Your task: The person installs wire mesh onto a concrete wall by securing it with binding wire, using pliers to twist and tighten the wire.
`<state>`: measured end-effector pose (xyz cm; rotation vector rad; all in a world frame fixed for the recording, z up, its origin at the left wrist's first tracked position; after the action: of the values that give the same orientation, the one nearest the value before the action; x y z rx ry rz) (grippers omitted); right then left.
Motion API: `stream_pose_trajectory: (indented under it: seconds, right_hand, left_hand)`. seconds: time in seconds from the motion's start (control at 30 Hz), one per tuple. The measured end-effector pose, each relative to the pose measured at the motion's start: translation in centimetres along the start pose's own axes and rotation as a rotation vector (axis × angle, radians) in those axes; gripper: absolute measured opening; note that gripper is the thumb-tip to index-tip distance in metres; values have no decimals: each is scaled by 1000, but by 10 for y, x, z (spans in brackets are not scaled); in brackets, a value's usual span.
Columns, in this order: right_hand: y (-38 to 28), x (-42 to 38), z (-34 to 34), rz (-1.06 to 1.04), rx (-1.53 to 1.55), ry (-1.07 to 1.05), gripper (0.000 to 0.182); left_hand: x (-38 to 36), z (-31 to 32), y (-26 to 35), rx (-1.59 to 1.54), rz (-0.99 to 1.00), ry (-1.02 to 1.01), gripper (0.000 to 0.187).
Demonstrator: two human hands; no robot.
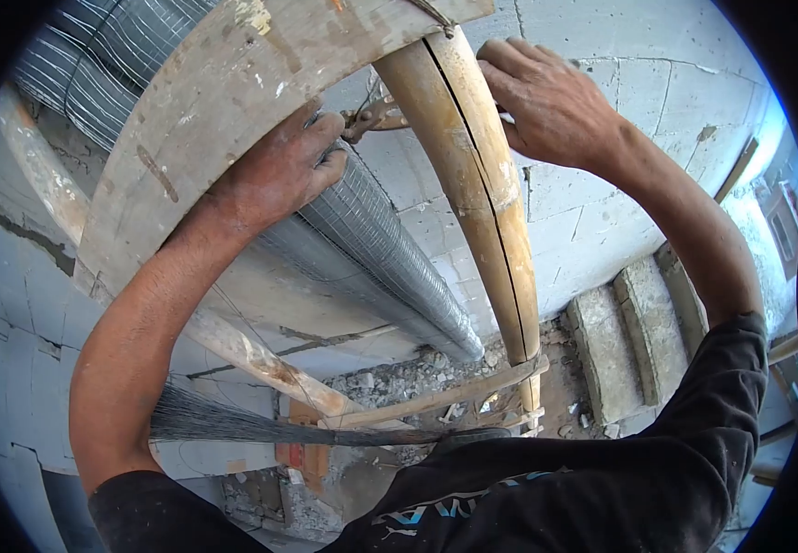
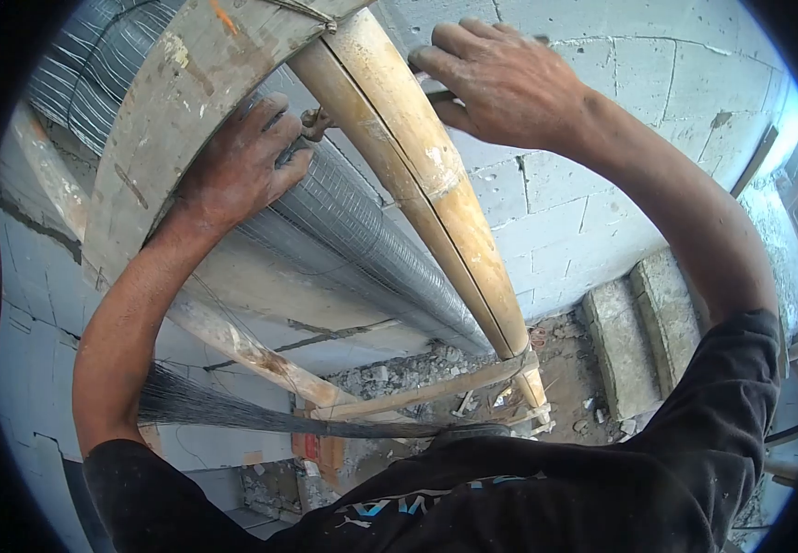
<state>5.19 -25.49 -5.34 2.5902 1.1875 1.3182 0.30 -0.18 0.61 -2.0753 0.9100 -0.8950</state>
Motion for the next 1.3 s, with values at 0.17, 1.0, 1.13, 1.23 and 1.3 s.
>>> stream_pose_trajectory:
  seconds: [0.17, 1.0, 1.13, 1.23, 1.3]
  right_hand:
    - [1, 21, -33, 187, 341, -413, 44]
    - [14, 12, -23, 149, 345, -463, 47]
    - [32, 20, -2, 337, 772, -793, 54]
    - [31, 15, 9, 409, 1061, -982, 48]
    - [31, 9, 18, 467, 1262, -1107, 51]
  left_hand:
    - [2, 0, 1, -8, 2, 29, 34]
    - [4, 5, 1, -143, -57, 58, 27]
    - [6, 3, 0, -203, -53, 122, 29]
    - [7, 3, 0, -226, -88, 93, 30]
    - [7, 3, 1, -203, -97, 99, 32]
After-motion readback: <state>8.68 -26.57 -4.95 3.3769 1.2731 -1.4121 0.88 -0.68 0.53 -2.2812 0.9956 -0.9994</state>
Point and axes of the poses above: each hand's wrist, its own x-axis towards the middle knuckle, its own z-axis out of the palm, y = z × x, the point moved 4 cm from there along x, towards the middle knuckle, and after that the axes turned 5 degrees about x, right-handed, at the moved point
